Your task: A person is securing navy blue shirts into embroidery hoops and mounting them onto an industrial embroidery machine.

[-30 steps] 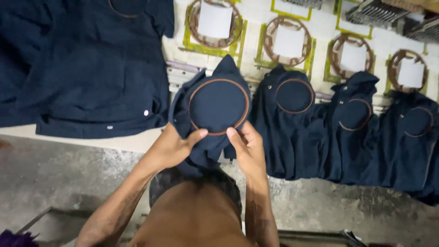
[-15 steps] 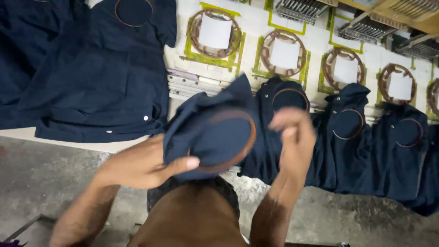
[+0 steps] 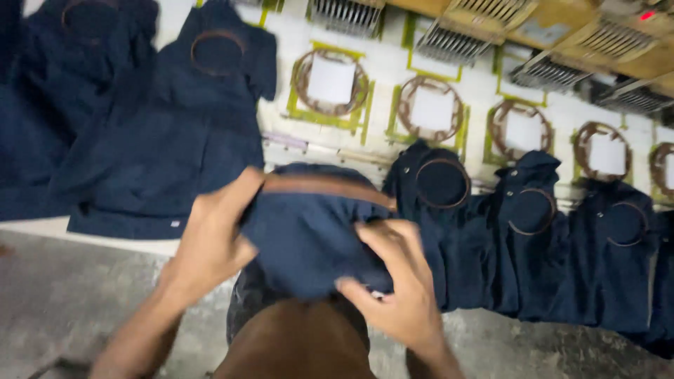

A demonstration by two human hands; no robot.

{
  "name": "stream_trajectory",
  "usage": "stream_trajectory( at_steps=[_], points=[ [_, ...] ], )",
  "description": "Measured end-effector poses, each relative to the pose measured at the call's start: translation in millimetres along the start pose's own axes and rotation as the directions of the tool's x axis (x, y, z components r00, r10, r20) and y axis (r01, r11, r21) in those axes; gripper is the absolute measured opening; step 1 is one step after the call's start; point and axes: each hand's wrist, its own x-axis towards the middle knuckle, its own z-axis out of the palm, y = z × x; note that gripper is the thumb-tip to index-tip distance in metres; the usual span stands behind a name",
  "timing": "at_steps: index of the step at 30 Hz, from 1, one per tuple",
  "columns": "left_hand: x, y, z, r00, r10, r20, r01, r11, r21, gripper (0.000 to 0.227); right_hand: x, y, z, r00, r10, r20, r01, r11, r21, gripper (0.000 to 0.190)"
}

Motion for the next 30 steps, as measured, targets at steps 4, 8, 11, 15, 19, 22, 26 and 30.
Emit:
stream_trajectory(
  at_steps=[4, 8, 11, 15, 19, 22, 26, 30],
  points=[
    [-3.3, -2.7, 14.7, 0.971, 0.165, -0.176, -0.191, 0.971, -0.146, 0.024, 12.6, 9.5, 29.7, 0.86, 0.165, -0.483, -0.148, 0.986, 0.073, 0.115],
    [2.5, -2.0, 10.5, 0.887, 0.395, -0.239, -0.423, 0.903, -0.078, 0.029, 18.3, 32.6, 26.6, 0.961, -0.008, -0.276, 0.035, 0.995, 0.092, 0.064],
    [0.3, -6.6, 10.0, 0.881, 0.406, -0.241, -0.44, 0.891, -0.108, 0.025, 23.0, 30.5, 31.5, 0.924, -0.184, -0.336, 0.186, 0.982, -0.027, 0.033],
    [9.0, -20.8, 16.6, 0.88, 0.421, -0.221, -0.465, 0.857, -0.22, 0.025, 49.3, 22.4, 56.4, 0.848, -0.239, -0.474, 0.319, 0.943, 0.094, 0.035],
    [33.7, -36.9, 20.3, 0.921, 0.313, -0.231, -0.376, 0.87, -0.32, 0.028, 46.5, 39.7, 68.8, 0.872, 0.154, -0.465, -0.067, 0.978, 0.197, 0.057],
    [56.2, -67.3, 27.9, 0.911, 0.289, -0.295, -0.389, 0.84, -0.379, 0.027, 43.8, 89.6, 84.4, 0.912, 0.036, -0.409, 0.01, 0.994, 0.109, 0.043],
    [99.8, -114.2, 37.7, 0.941, 0.25, -0.231, -0.324, 0.864, -0.386, 0.032, 92.6, 130.6, 117.7, 0.779, 0.078, -0.622, -0.052, 0.997, 0.06, 0.03],
    [140.4, -185.7, 73.6, 0.963, 0.124, -0.241, -0.219, 0.879, -0.424, 0.038, 159.5, 182.8, 138.6, 0.798, -0.002, -0.603, 0.021, 0.999, 0.025, 0.015]
  ],
)
